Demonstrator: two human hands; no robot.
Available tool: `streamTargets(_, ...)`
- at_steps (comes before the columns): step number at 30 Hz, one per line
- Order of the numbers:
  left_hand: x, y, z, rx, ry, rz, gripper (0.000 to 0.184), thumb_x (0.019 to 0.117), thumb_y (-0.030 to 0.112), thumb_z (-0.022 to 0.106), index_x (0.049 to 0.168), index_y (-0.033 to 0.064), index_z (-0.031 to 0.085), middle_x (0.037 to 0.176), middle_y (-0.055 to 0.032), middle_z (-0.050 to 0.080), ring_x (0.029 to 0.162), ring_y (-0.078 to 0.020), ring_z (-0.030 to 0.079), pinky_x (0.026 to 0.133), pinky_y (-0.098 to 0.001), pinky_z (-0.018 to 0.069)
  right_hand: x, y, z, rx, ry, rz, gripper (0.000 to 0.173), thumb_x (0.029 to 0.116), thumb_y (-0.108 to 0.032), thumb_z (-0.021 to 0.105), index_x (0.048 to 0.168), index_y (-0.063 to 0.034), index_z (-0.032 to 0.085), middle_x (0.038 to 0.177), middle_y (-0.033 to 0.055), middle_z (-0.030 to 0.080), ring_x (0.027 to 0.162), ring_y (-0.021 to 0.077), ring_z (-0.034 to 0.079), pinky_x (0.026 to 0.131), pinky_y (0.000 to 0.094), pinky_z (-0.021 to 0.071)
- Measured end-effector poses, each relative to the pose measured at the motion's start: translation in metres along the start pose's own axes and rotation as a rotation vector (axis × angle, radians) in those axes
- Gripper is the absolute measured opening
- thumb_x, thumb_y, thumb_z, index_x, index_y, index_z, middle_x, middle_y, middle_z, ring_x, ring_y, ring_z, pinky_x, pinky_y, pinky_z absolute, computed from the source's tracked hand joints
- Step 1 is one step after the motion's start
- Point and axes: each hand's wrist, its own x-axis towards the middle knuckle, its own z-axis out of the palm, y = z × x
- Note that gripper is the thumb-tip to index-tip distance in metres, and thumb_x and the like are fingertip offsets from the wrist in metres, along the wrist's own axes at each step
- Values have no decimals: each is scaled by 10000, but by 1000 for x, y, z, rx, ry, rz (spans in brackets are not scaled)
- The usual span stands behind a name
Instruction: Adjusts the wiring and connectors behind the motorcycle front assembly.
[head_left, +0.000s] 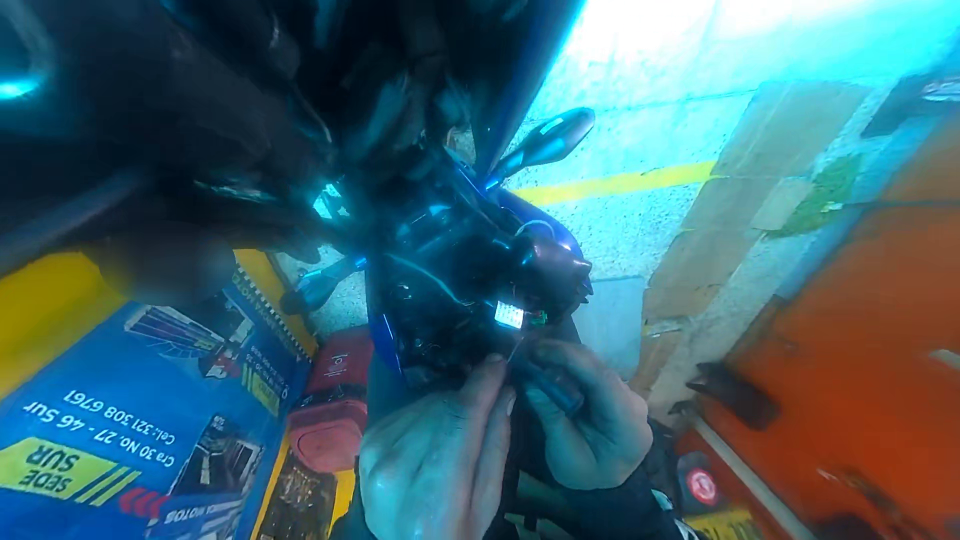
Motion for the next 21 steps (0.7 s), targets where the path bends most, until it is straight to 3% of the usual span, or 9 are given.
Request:
streamTargets(8, -1, 3, -7, 27, -27, 20, 217, 984, 203, 670, 1106, 48, 759, 757, -40, 727, 649, -79, 654, 617, -211, 531, -1, 4, 1, -41, 7, -92, 124, 964, -135, 685, 1077, -87, 700, 1106, 86, 745, 1091, 237, 712, 960, 426, 606)
streamTargets(16, -12, -11, -11, -73, -75, -30, 196, 1019, 222, 637, 1140, 92, 719, 931, -28, 753, 839, -51, 706, 748, -176, 576, -2, 6, 2, -58, 7, -120, 88, 987, -150, 654, 1051, -127, 710, 1114, 39, 737, 1126, 197, 685, 1006, 420, 560)
streamTargets(21, -12, -2, -11, -35, -103, -25, 218, 1026, 232, 626, 1130, 61, 712, 922, -40, 756, 829, -40, 707, 761, -166, 573, -1, 7, -4, -88, -15, -136, 110, 976, -124, 669, 1078, -131, 711, 1127, 38, 748, 1139, 202, 688, 1038, 435, 541)
